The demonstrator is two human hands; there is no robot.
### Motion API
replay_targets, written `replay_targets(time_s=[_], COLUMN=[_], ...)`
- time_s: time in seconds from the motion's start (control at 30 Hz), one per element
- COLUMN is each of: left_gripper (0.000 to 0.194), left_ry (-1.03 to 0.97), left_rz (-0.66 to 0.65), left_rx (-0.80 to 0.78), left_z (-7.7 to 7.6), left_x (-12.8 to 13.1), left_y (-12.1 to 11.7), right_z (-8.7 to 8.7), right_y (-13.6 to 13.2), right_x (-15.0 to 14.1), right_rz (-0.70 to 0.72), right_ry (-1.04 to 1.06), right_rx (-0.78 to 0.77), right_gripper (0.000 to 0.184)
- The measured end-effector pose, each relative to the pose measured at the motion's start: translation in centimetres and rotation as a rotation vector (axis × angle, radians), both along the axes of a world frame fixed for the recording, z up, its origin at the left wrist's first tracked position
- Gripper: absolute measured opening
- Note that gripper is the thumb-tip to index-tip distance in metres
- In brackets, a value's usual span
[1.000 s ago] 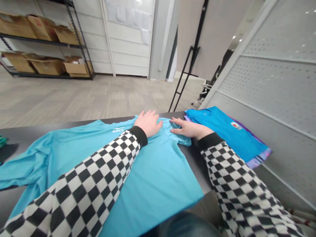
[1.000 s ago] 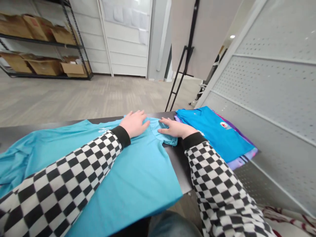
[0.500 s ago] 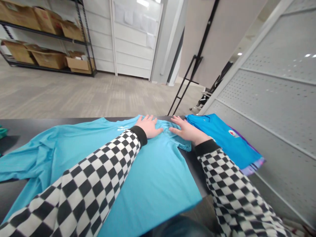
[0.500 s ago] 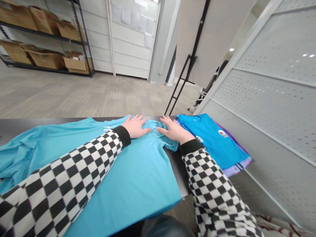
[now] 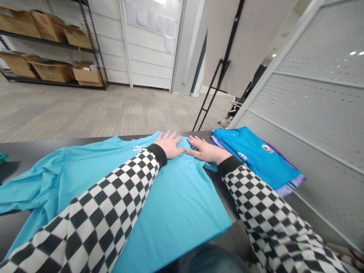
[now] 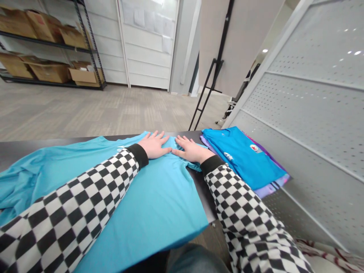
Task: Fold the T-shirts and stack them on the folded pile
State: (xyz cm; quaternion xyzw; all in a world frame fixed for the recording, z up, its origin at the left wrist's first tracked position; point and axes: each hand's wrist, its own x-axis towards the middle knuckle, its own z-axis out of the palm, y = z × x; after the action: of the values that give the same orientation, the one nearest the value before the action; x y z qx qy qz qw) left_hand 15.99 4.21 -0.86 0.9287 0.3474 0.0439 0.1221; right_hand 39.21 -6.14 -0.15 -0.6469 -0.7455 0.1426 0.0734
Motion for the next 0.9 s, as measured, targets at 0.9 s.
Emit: replay_targets(time_s=[0.9], left_gripper=[0.076], left_ry=[0.018], left_rz=[-0.028], left_rx=[0.027], left_z=[0.7], left_x=[0.1], left_y=[-0.3], right_z=[-0.3], right_y=[0.3], right_x=[-2.2], right_rz=[0.010], right_ry=[-0.084], right_rx=[-0.007], right_gripper=[0.080])
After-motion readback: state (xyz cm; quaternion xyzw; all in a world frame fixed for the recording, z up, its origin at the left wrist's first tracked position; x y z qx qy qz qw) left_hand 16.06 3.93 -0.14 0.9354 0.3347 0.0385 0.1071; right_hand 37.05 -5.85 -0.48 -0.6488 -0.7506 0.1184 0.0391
